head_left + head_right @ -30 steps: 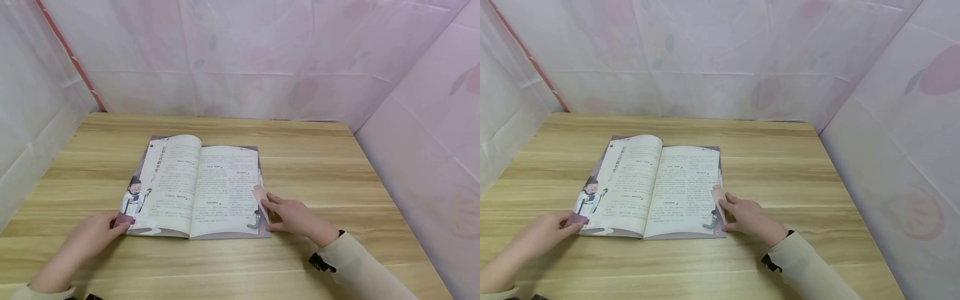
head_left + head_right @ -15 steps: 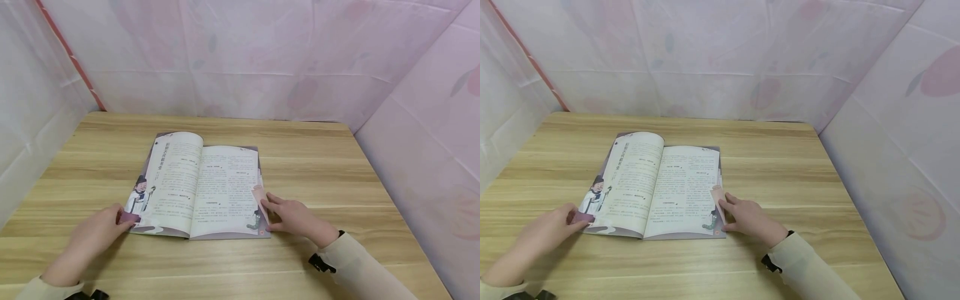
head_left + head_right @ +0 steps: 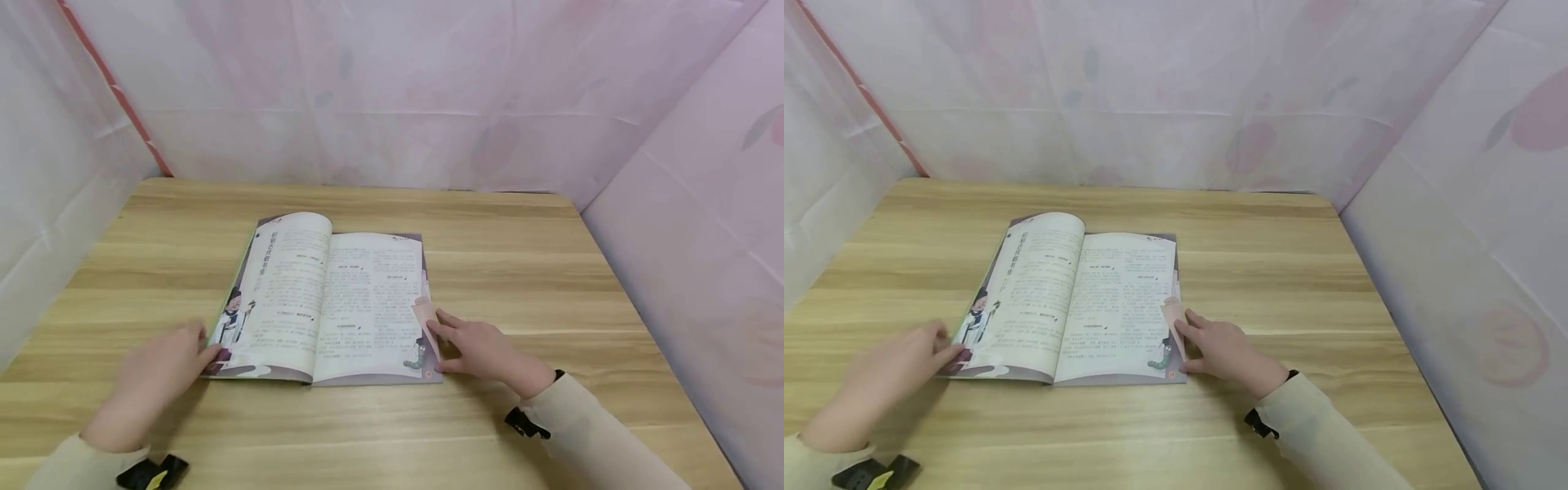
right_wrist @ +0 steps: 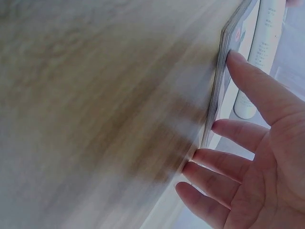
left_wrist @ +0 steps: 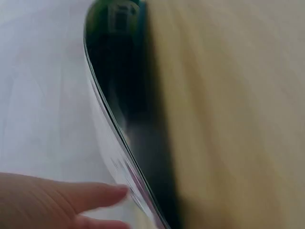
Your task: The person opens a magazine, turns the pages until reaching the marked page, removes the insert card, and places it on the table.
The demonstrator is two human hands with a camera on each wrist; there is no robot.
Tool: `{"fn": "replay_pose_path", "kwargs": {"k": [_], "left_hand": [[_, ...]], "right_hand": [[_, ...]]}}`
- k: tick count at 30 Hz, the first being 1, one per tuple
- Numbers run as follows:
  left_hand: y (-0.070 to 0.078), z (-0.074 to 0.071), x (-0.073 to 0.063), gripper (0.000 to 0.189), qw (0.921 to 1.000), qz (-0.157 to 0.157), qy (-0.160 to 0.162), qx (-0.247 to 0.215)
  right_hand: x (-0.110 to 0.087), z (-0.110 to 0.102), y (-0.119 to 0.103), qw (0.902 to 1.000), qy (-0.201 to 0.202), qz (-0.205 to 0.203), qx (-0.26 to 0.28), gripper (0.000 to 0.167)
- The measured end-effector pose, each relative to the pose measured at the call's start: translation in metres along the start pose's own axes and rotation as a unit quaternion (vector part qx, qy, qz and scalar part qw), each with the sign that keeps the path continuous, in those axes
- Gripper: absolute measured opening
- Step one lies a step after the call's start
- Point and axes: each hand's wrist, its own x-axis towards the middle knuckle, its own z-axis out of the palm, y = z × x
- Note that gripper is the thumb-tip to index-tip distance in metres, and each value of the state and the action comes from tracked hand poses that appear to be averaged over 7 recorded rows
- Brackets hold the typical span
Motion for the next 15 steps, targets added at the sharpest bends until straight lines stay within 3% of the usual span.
{"fn": "replay_pose_path", "kwargs": {"k": [2, 4, 7, 10, 12, 15], "left_hand": [[0.018, -0.003, 0.002, 0.035, 0.998, 0.043, 0.046, -0.003], [0.039, -0.002, 0.005, 0.037, 0.9891, 0.115, 0.092, -0.006], [0.07, 0.006, 0.008, 0.028, 0.9627, 0.243, 0.12, -0.008], [0.095, 0.017, 0.014, 0.029, 0.9323, 0.342, 0.116, 0.017], [0.106, 0.026, 0.017, 0.035, 0.9194, 0.378, 0.103, 0.039], [0.116, 0.036, 0.019, 0.048, 0.9168, 0.383, 0.08, 0.08]], "right_hand": [[0.0, -0.002, 0.002, 1.0, -0.002, 0.006, 0.007, 0.076], [-0.001, -0.003, 0.004, 0.9997, -0.008, 0.014, 0.016, 0.077], [-0.002, -0.005, 0.006, 0.9995, -0.018, 0.019, 0.019, 0.075], [-0.002, -0.006, 0.006, 0.9993, -0.024, 0.019, 0.02, 0.073], [-0.001, -0.006, 0.007, 0.9994, -0.026, 0.015, 0.02, 0.073], [0.001, -0.006, 0.006, 0.9992, -0.029, 0.012, 0.025, 0.075]]}}
